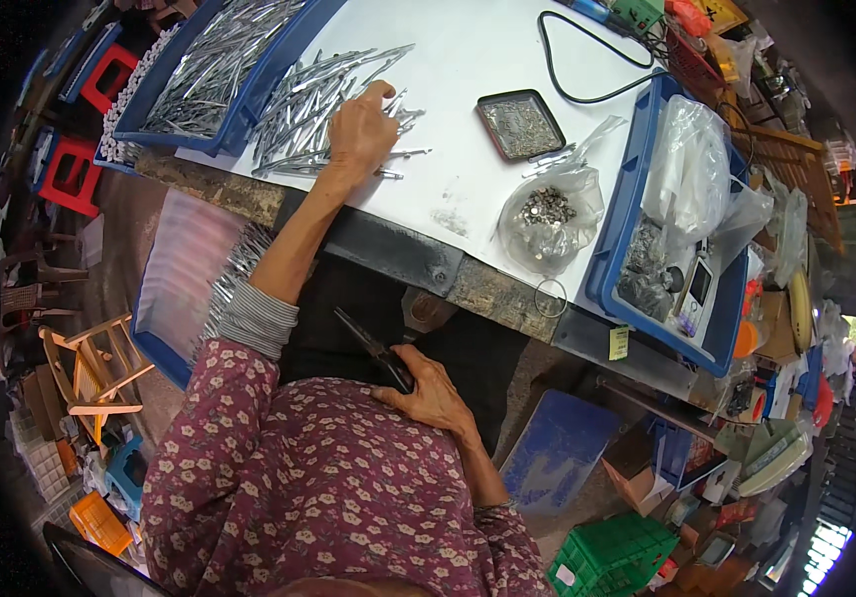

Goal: Manually assembling small metal components and using a clipping tool to finish each piece.

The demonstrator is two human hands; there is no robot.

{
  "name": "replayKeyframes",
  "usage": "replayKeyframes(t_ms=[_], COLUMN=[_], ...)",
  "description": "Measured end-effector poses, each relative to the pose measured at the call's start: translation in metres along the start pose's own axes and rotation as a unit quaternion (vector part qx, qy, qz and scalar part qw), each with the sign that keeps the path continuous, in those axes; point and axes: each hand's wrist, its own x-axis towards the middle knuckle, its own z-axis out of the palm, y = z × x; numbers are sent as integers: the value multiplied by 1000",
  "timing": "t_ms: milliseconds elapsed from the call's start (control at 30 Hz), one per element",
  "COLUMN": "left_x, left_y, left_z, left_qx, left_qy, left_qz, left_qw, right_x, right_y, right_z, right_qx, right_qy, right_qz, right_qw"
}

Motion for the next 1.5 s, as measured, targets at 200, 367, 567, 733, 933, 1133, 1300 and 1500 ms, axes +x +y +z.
replayKeyframes(t_ms=[200,367,567,733,933,1133,1300,1500], left_x=[-2,-15,-44,-68,-97,-114,-117,-119], left_y=[-8,-10,-2,2,7,11,10,10], left_z=[-13,-30,-55,-63,-64,-61,-61,-60], left_qx=[-276,-419,-657,-668,-615,-558,-556,-548], left_qy=[-20,-44,-155,-200,-212,-231,-237,-234], left_qz=[-53,-31,-87,-83,-71,1,34,44], left_qw=[960,906,733,712,756,797,796,802], right_x=[-2,-7,-8,3,20,31,37,29], right_y=[-3,-15,-36,-55,-65,-74,-74,-79], right_z=[-8,-18,-32,-40,-45,-54,-58,-63], right_qx=[25,121,165,103,-61,-170,-230,-243], right_qy=[-17,-45,72,188,303,350,345,348], right_qz=[-3,-1,-62,-90,-111,-171,-189,-202], right_qw=[1000,992,982,973,945,905,890,883])
